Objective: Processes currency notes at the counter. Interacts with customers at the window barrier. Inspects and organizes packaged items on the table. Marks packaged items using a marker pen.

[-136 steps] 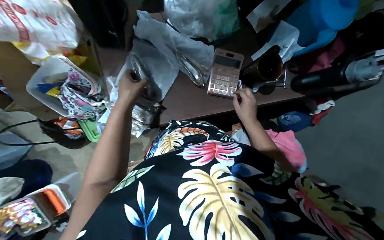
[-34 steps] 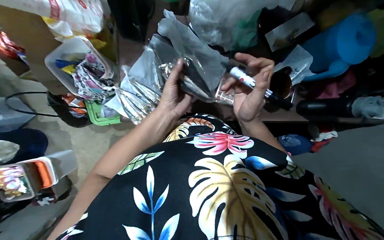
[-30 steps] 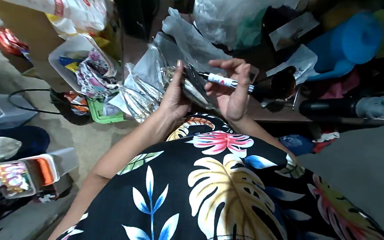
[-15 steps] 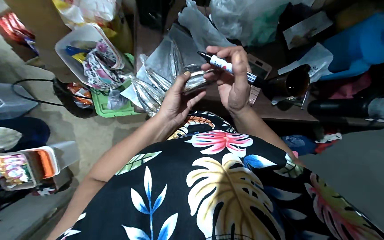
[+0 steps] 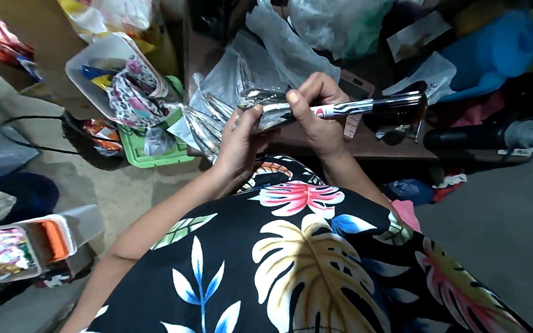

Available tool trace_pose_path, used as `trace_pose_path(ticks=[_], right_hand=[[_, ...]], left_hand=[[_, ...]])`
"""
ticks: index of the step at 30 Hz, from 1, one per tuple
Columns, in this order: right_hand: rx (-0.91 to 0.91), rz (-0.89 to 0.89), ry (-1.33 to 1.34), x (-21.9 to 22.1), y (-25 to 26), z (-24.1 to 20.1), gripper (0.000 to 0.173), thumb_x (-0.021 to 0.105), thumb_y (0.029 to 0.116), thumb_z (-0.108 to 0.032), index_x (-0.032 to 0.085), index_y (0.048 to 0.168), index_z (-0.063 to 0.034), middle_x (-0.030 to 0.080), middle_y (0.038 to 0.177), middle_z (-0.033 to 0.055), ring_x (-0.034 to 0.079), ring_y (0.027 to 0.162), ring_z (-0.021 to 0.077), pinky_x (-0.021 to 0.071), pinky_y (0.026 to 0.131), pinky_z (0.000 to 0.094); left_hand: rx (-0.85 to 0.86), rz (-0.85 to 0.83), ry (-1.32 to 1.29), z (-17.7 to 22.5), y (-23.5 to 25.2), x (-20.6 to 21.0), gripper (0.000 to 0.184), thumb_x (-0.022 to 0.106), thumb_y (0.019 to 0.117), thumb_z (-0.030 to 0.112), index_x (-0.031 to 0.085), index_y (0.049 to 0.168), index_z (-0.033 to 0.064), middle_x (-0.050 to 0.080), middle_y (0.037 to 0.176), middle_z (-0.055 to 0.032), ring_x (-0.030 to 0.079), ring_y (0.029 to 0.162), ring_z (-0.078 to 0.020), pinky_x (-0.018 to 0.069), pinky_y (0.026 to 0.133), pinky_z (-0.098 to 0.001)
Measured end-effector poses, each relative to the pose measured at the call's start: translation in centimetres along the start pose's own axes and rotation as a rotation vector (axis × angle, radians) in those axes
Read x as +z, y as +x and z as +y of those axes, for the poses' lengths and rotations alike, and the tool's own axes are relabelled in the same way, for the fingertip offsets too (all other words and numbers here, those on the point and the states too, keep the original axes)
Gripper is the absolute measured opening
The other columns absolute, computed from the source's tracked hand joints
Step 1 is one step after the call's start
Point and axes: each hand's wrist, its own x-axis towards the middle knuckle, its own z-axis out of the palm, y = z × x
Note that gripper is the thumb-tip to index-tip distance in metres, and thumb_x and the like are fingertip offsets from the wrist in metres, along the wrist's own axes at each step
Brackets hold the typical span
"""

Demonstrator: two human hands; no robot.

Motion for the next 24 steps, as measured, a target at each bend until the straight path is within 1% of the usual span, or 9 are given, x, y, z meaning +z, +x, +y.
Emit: trace_pose_path(ticks=[7,13,15,17,18,24], right_hand=[[0.02,-0.007,-0.01,0.3,-0.6,0.0,0.014,0.071,0.0871,0.002,0.06,0.081,-0.0044,0.063,0.08,0.0017,0.06,0.072,0.0049,0.0512,0.063,0.0192],[0.017,-0.015,-0.003,0.2,-0.8,-0.2,0.015,0.073,0.0856,0.003,0.06,0.081,-0.0049,0.063,0.081,0.0016,0.06,0.072,0.0043,0.0514,0.063,0.0184],[0.008,-0.041,0.048,-0.1,-0.8,-0.1,0.017,0.075,0.0837,0.004,0.061,0.086,-0.005,0.066,0.086,0.0017,0.063,0.076,0.0047,0.0543,0.067,0.0194],[0.0,-0.096,0.074,-0.5,-0.8,0.0,0.021,0.078,0.0833,0.002,0.062,0.093,-0.0051,0.067,0.095,0.0019,0.065,0.086,0.0054,0.0564,0.074,0.0205],[0.0,-0.116,0.077,-0.8,-0.9,0.1,0.022,0.079,0.0832,0.001,0.062,0.095,-0.0055,0.067,0.097,0.0014,0.065,0.088,0.0051,0.0565,0.076,0.0204],[-0.001,-0.185,0.157,-1.5,-0.9,0.1,0.024,0.08,0.0838,0.001,0.064,0.099,-0.0102,0.069,0.103,-0.0021,0.066,0.096,0.0044,0.0572,0.083,0.0208]], left_hand=[[0.02,-0.016,-0.01,-0.1,-0.3,-0.2,0.027,0.041,0.1077,0.018,0.047,0.131,0.006,0.066,0.114,-0.0112,0.07,0.101,-0.0226,0.061,0.088,-0.0403],[0.046,-0.015,0.005,-0.2,-0.6,-0.1,0.025,0.042,0.1071,0.017,0.047,0.128,0.0053,0.066,0.112,-0.0108,0.071,0.099,-0.0217,0.061,0.088,-0.0399],[0.074,-0.016,0.014,-0.3,-0.7,-0.2,0.024,0.043,0.1067,0.017,0.046,0.127,0.0047,0.066,0.112,-0.0108,0.071,0.099,-0.0221,0.0612,0.089,-0.0408],[0.116,-0.026,0.023,-0.3,-0.7,-0.3,0.027,0.044,0.1063,0.016,0.045,0.13,0.003,0.065,0.113,-0.0117,0.071,0.101,-0.0232,0.0613,0.09,-0.0422],[0.136,-0.032,0.031,-0.3,-0.7,-0.3,0.029,0.045,0.1062,0.015,0.045,0.132,0.0025,0.066,0.114,-0.012,0.071,0.102,-0.0235,0.0614,0.09,-0.0425],[0.169,-0.031,0.036,-0.2,-0.8,-0.3,0.028,0.047,0.105,0.013,0.046,0.131,0.0026,0.067,0.113,-0.0109,0.072,0.1,-0.0225,0.0618,0.09,-0.0417]])
